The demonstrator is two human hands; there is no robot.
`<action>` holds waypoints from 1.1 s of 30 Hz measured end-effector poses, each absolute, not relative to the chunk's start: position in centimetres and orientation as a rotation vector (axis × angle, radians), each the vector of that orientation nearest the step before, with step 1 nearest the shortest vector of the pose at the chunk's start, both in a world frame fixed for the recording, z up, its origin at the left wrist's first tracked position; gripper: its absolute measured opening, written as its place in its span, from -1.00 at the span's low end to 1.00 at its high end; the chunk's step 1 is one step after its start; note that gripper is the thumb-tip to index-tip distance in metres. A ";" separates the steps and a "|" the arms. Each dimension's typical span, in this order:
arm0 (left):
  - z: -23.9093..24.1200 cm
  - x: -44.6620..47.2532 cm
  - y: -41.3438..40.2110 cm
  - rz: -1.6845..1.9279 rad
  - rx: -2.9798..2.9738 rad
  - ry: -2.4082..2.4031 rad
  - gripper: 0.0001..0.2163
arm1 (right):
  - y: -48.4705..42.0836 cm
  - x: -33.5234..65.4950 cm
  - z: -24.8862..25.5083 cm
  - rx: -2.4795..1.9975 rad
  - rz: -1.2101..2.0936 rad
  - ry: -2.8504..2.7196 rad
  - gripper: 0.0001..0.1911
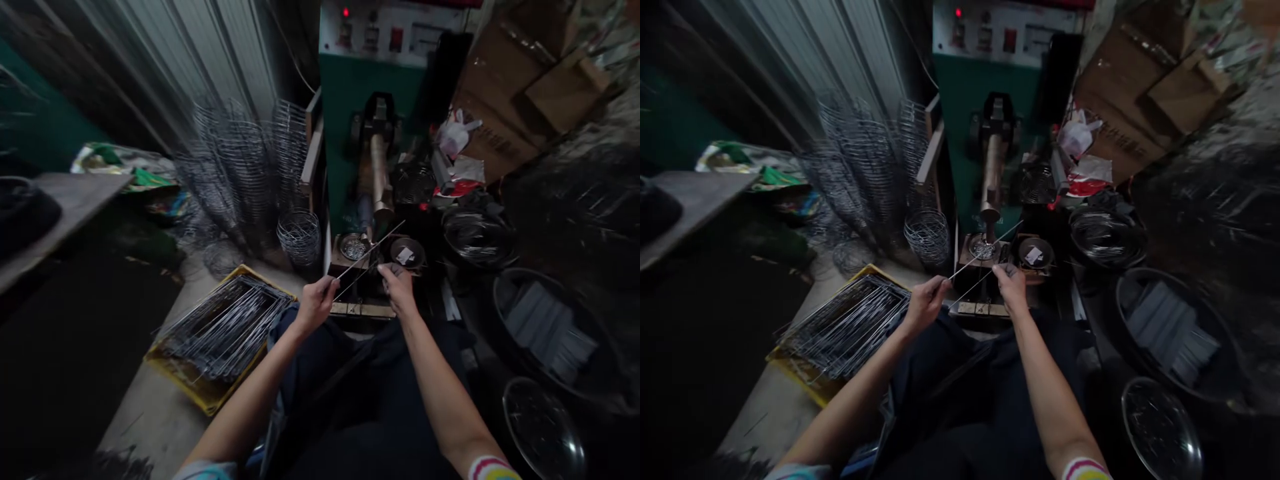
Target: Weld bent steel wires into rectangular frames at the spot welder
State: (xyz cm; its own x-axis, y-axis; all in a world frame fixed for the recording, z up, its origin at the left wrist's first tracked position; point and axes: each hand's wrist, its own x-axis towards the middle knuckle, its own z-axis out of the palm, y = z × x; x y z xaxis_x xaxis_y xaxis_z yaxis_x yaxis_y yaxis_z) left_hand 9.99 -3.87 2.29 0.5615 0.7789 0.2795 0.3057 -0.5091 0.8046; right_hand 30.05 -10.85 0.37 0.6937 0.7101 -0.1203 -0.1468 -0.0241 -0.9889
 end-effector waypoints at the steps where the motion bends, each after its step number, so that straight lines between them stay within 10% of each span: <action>1: 2.2 10.0 -4.0 0.837 2.079 0.864 -0.71 | -10.7 30.0 0.4 -1.429 0.728 -0.485 -0.73; 33: 1.1 11.1 -4.7 0.882 2.081 0.903 -0.72 | -8.8 29.3 1.5 -1.168 0.853 -0.404 -0.69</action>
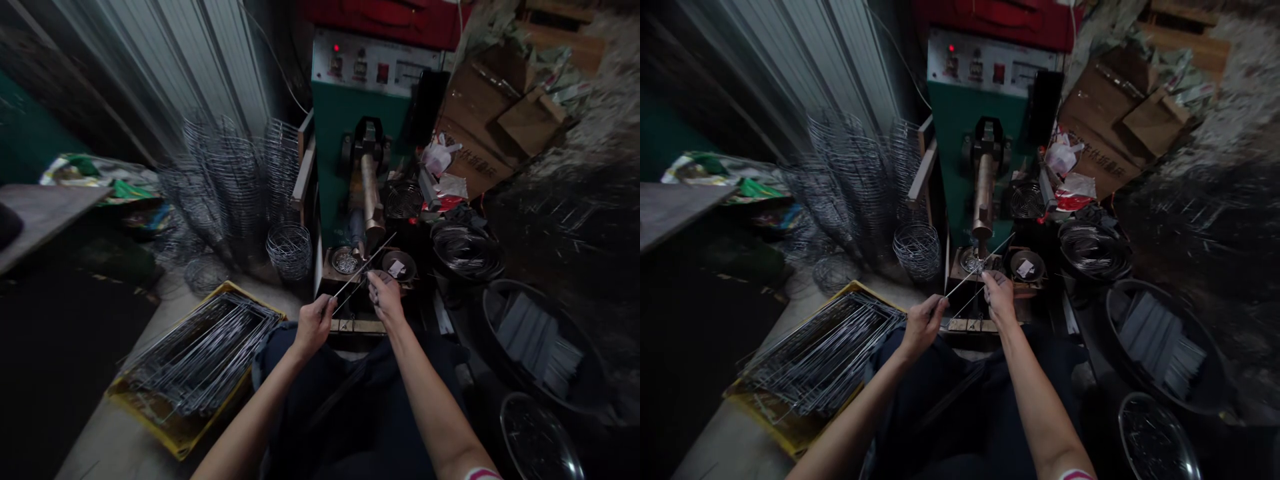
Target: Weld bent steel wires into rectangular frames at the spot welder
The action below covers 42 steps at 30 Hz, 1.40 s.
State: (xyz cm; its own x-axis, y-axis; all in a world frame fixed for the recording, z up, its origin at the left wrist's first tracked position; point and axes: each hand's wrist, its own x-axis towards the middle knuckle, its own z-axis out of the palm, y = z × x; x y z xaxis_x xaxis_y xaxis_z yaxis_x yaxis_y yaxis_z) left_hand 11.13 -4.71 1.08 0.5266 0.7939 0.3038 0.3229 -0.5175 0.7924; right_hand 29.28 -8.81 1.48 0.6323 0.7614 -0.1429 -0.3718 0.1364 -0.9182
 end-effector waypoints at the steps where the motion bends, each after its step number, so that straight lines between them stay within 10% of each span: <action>1: 1.1 11.2 -4.7 0.882 2.079 0.905 -0.71 | -8.8 29.3 1.5 -1.169 0.849 -0.404 -0.68; 42: 2.2 11.9 -3.9 0.933 2.048 0.906 -0.68 | -7.5 30.2 1.7 -1.194 0.838 -0.426 -0.64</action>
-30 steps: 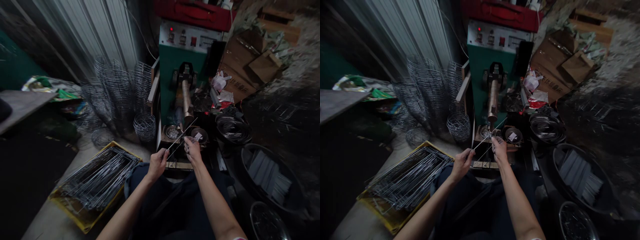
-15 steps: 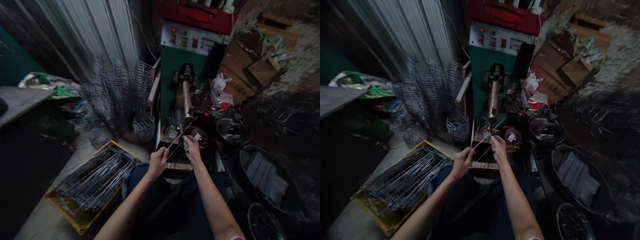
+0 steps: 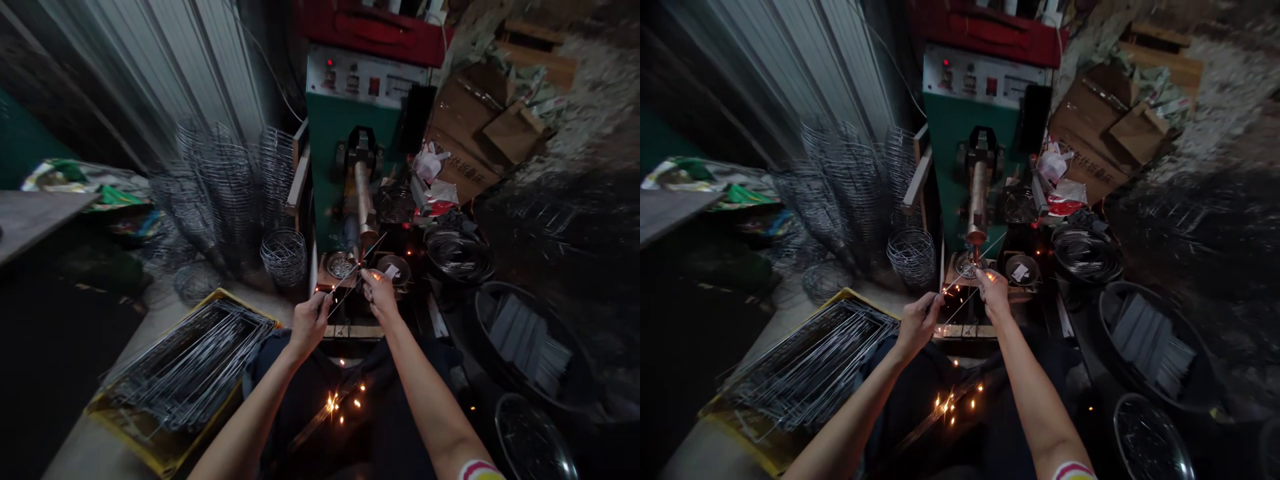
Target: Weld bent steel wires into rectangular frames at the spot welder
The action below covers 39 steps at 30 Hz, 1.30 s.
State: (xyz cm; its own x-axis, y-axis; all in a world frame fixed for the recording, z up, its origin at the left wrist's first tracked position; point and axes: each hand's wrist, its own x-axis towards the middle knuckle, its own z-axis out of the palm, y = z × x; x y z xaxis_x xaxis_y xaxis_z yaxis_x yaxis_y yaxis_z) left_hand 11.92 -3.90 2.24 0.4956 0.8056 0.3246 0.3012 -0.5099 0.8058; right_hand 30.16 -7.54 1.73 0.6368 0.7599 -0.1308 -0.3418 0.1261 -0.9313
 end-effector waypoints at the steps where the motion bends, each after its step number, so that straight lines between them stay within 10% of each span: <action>1: 2.1 12.0 -3.8 0.942 2.060 0.893 -0.68 | -7.5 30.3 1.7 -1.209 0.830 -0.424 -0.63; 29: 2.3 13.9 -1.2 0.886 2.217 0.699 -0.74 | -14.0 32.6 0.9 -1.542 0.875 -0.666 -0.55; 39: 1.0 -5.1 -3.5 0.985 1.951 1.289 -0.86 | -24.2 27.8 -3.8 -1.807 1.323 -1.052 -0.56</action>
